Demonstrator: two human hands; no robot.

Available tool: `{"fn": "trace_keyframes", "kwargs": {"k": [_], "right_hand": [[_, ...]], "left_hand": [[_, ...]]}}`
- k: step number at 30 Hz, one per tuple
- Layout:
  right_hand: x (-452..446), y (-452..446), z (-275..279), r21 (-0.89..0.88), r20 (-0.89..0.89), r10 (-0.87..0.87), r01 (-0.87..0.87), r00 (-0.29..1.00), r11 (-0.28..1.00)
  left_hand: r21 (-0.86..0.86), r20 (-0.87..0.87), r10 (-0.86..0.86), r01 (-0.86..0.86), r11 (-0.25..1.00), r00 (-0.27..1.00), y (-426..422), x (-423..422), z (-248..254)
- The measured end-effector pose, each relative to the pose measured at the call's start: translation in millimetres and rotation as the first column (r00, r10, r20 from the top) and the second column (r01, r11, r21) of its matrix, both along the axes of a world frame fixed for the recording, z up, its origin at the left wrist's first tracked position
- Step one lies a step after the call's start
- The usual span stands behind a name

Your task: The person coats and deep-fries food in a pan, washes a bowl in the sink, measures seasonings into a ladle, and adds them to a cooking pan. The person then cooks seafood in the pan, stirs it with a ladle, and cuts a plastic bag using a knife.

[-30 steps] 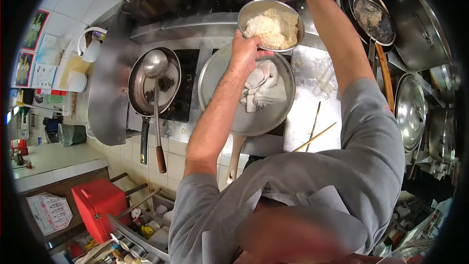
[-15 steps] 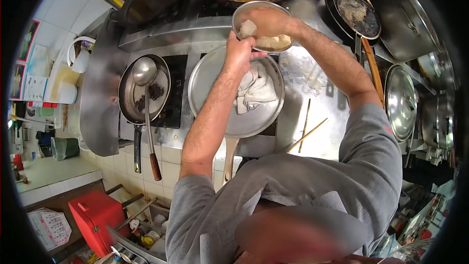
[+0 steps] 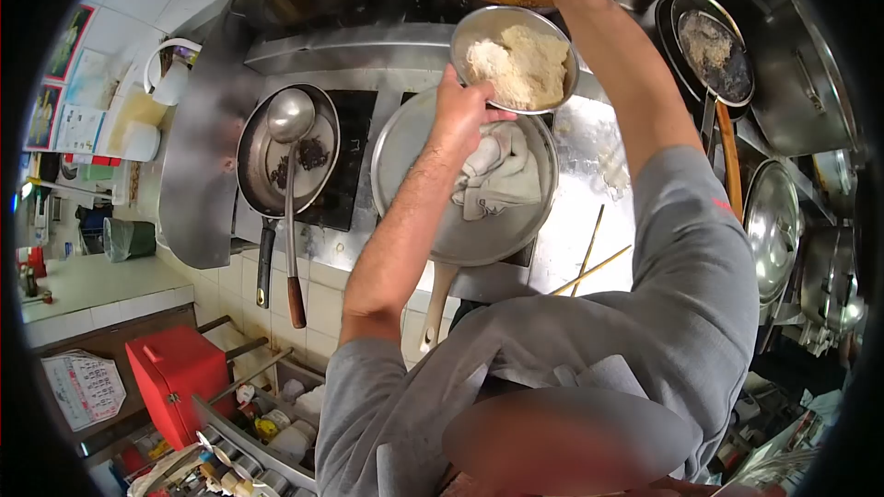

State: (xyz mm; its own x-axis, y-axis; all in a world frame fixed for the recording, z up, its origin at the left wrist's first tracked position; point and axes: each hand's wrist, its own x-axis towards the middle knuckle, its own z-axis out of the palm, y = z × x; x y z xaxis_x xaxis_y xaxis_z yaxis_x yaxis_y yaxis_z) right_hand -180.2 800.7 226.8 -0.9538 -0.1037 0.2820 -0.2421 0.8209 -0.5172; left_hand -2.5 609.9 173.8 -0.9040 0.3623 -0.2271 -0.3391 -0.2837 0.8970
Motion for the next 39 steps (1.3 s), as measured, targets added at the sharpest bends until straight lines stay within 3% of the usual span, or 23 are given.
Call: {"fn": "trace_keyframes", "kwargs": {"k": [3, 5, 6, 7, 8, 10, 11, 14, 16, 17, 20, 21, 24, 25, 27, 29, 30, 32, 35, 37, 39], "right_hand": [[-22, 2, -26, 0.111, -0.111, -0.118, 0.130, 0.987, 0.985], [9, -8, -6, 0.152, -0.229, 0.068, -0.033, 0.971, 0.988], [63, -28, 31, 0.256, 0.044, 0.194, -0.198, 0.980, 0.946], [51, -19, -9, 0.099, 0.013, 0.238, -0.238, 0.971, 0.966], [92, -39, 7, 0.256, 0.229, 0.176, -0.233, 0.958, 0.938], [112, -49, -15, 0.381, 0.353, 0.057, -0.199, 0.934, 0.903], [111, -46, -32, 0.407, 0.262, 0.119, -0.221, 0.958, 0.886], [144, -59, -23, 0.409, 0.233, 0.013, -0.110, 0.972, 0.906], [148, -62, -28, 0.165, 0.200, -0.024, -0.010, 0.980, 0.986], [147, -64, -30, 0.173, 0.192, -0.024, -0.009, 0.981, 0.985], [142, -67, -35, -0.116, 0.150, -0.002, 0.020, 0.989, 0.993], [139, -66, -34, -0.113, 0.143, 0.000, 0.017, 0.990, 0.993], [129, -60, -22, -0.350, 0.220, 0.032, 0.049, 0.975, 0.936], [125, -55, -8, -0.352, 0.213, 0.039, 0.040, 0.976, 0.935], [108, -40, 14, -0.521, 0.152, 0.107, -0.013, 0.982, 0.854], [43, -13, 17, -0.386, -0.094, 0.019, -0.054, 0.995, 0.921], [21, -5, 10, -0.394, -0.089, 0.026, -0.059, 0.996, 0.917], [-17, 9, -9, -0.053, -0.191, -0.031, 0.021, 0.981, 0.998], [-63, 36, -55, 0.050, -0.194, -0.050, 0.061, 0.980, 0.997], [-28, 16, -32, 0.103, -0.142, -0.117, 0.132, 0.983, 0.986], [18, -6, -3, 0.112, -0.008, 0.196, -0.194, 0.981, 0.975]], "left_hand": [[-0.017, -0.003, 0.003, -0.003, 1.000, 1.000, -2, -4, -6], [0.000, 0.009, 0.041, -0.041, 0.999, 0.999, -3, -3, -5], [0.007, 0.011, 0.043, -0.043, 0.999, 0.999, -2, -3, -5], [-0.004, 0.001, 0.043, -0.043, 0.999, 0.999, -1, -4, -5], [-0.015, -0.011, 0.041, -0.041, 0.999, 0.999, -1, -4, -4], [-0.007, -0.036, 0.013, -0.013, 1.000, 0.999, 1, 1, -5], [-0.003, -0.072, -0.012, 0.012, 1.000, 0.997, 4, 2, -2], [0.013, -0.077, -0.015, 0.016, 1.000, 0.997, 9, 10, 6], [0.026, -0.057, 0.006, -0.005, 1.000, 0.998, 11, 12, 2], [0.034, -0.065, 0.007, -0.005, 0.999, 0.998, 11, 13, 3], [0.018, -0.049, 0.017, -0.016, 1.000, 0.999, 10, 11, 4], [0.026, -0.065, 0.013, -0.011, 1.000, 0.998, 9, 10, 4], [0.044, -0.078, 0.029, -0.026, 0.999, 0.997, 5, 8, 7], [0.052, -0.066, 0.042, -0.038, 0.998, 0.997, 3, 9, 8], [0.032, -0.077, 0.030, -0.027, 0.999, 0.997, 0, 6, 7], [0.038, -0.037, 0.057, -0.056, 0.998, 0.998, -3, 5, 5], [0.031, -0.024, 0.049, -0.048, 0.998, 0.999, -5, 5, 6], [0.015, 0.004, 0.047, -0.047, 0.999, 0.999, -8, 3, 2], [0.012, 0.025, 0.042, -0.042, 0.999, 0.999, -9, 1, -5], [0.016, 0.016, 0.045, -0.045, 0.999, 0.999, -11, -1, -7], [0.020, 0.030, 0.060, -0.061, 0.998, 0.998, -11, -1, -8]]}}
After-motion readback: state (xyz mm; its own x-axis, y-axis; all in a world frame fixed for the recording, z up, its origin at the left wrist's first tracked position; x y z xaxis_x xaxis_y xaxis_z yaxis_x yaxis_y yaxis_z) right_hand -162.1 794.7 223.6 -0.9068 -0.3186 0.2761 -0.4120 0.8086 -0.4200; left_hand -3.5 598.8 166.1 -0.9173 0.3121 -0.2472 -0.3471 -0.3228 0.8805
